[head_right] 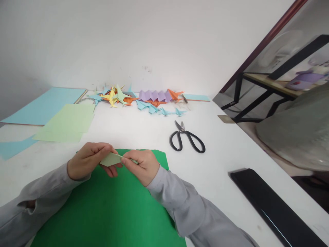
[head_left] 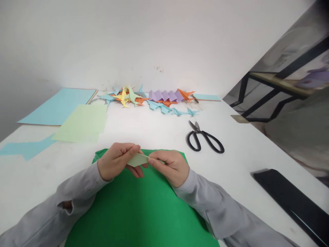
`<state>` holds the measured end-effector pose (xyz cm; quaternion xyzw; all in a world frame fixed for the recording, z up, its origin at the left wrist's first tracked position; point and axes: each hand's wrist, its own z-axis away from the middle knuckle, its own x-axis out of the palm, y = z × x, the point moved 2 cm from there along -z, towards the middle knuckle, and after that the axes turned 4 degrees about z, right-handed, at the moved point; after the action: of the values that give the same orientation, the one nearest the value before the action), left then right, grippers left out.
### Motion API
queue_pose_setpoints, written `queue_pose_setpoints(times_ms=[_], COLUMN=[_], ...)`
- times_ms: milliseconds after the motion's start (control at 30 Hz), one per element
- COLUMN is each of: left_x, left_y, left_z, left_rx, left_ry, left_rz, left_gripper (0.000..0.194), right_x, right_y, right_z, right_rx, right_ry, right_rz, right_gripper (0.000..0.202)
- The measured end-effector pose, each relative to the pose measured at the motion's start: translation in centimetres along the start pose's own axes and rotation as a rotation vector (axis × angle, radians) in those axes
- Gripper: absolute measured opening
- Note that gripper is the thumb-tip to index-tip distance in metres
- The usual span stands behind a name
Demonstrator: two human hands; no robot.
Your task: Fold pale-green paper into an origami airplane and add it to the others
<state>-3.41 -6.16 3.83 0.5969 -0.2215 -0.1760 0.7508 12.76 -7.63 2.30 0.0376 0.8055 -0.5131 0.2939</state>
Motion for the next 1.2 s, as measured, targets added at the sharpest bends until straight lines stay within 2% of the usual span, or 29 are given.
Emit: queue_pose_setpoints(times_ms=[67, 167, 300, 433, 700, 967, 1200], left_x=[-0.1, -0.3, -0.5, -0.5, -0.8, 0.1, 0.4], left_y=[0.0, 0.0, -0.3, -0.5, -0.5, -0.5, -0.5], left_z=[0.0, -0.2, -0.3, -0.5, -0.6, -0.3, -0.1], left_rx=[0.022, 0.11, 0.183, 0.189, 0.224, 0.413, 0.468], left_ry=[0.054, 0.128, 0.2, 0.191, 0.182, 0.118, 0.083], left_rz=[0.016, -0.042, -0.093, -0.033, 0.041, -0.278, -0.546], left_gripper=[0.042, 0.026, 0.016, 0.005, 0.007, 0.004, 0.01], right_x=[0.0, 0.0, 0.1, 0.1, 0.3, 0.6, 0.7], right_y=[0.1, 0.1, 0.0, -0.3, -0.2, 0.2, 0.5], right_z=[0.0, 0.0, 0.1, 0.2, 0.3, 0.4, 0.5], right_rx=[-0.005, -0.033, -0.111, -0.19, -0.313, -0.423, -0.404], right_ry=[0.017, 0.033, 0.051, 0.068, 0.101, 0.098, 0.099], right_rz=[0.018, 0.052, 0.125, 0.212, 0.354, 0.486, 0.535], right_gripper=[0.026, 0.025, 0.024, 0.025, 0.023, 0.024, 0.022])
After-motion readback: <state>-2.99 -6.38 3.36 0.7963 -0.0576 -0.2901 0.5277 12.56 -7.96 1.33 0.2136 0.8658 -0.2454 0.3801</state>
